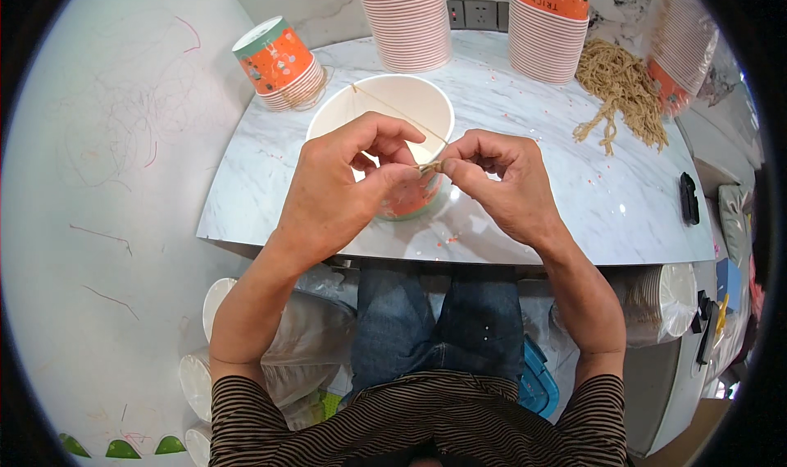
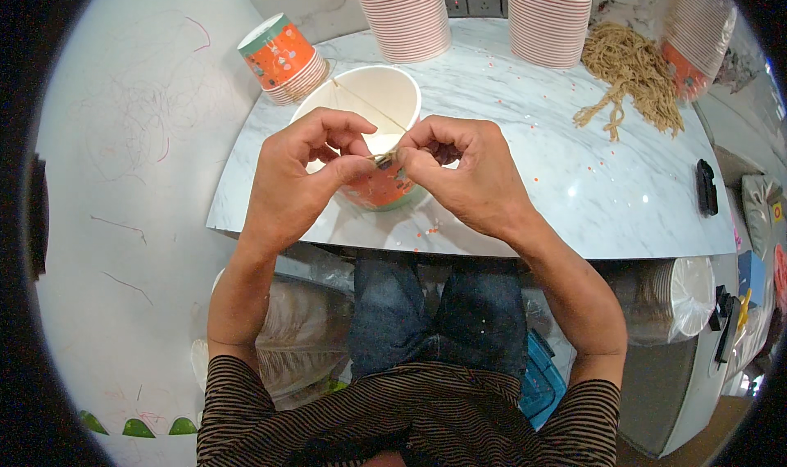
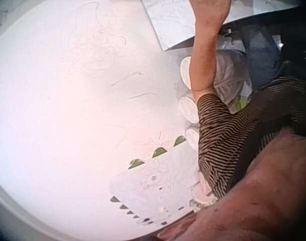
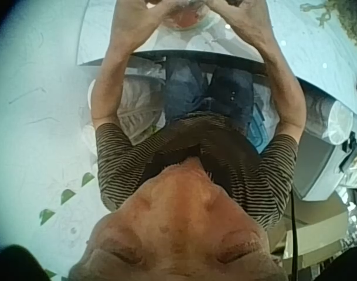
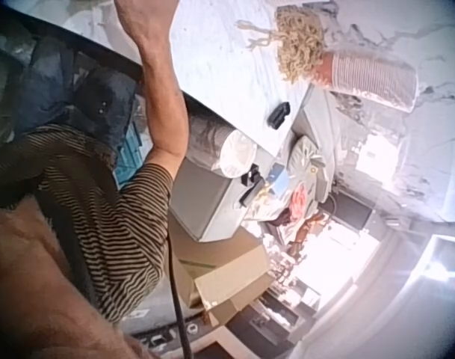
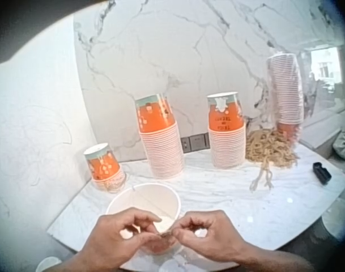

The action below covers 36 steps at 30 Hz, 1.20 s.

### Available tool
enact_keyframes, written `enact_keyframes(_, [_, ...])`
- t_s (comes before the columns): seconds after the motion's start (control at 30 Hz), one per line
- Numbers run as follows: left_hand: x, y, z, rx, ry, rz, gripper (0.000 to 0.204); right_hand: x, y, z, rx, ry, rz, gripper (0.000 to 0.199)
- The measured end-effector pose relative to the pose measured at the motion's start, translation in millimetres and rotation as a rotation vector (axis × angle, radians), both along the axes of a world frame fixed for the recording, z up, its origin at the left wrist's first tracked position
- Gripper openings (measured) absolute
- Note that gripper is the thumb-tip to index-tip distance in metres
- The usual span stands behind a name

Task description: Attaching string handles to decorative paper buckets at a workstation.

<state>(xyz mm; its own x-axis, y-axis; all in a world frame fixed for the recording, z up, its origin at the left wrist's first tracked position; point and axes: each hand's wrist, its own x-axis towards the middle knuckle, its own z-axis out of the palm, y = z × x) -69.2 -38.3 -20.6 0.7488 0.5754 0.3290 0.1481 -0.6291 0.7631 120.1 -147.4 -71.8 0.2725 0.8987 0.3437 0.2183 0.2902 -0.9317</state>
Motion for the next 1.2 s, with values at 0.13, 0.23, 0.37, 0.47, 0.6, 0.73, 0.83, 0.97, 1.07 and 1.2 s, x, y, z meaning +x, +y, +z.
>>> enact_keyframes(0.13, [-2,1,-2,0.056,-0.036,-0.041,0.025,4,1,-3,0.046,-0.081,-0.015,0.014])
enact_keyframes(0.23, [-5,1,-2,0.113,-0.047,-0.062,0.024,8,1,-2,0.060,-0.089,-0.035,0.014])
enact_keyframes(0.37, [-6,-1,-6,0.326,-0.085,-0.079,0.023,8,3,-1,0.043,-0.012,-0.061,0.015])
enact_keyframes(0.47, [-6,0,-10,0.523,-0.099,-0.074,0.026,5,6,-2,0.037,0.053,-0.094,0.015])
enact_keyframes(0.6, [-4,2,-10,0.565,-0.103,-0.074,0.029,6,10,0,0.027,0.111,-0.088,0.016])
enact_keyframes(0.73, [-4,3,-12,0.504,-0.092,-0.057,0.033,7,13,-3,0.010,0.259,-0.019,0.016])
enact_keyframes(0.83, [-5,3,-7,0.419,-0.036,-0.060,0.032,10,15,-4,0.007,0.312,0.045,0.016])
enact_keyframes(0.97, [10,4,-8,0.551,-0.134,-0.054,0.032,9,15,-3,0.017,0.340,0.087,0.016])
enact_keyframes(1.07, [17,3,-7,0.420,-0.147,-0.023,0.020,7,12,2,0.028,0.292,0.112,0.015])
enact_keyframes(1.2, [21,3,-8,0.356,-0.101,-0.019,0.009,13,4,8,0.044,0.263,0.127,0.016])
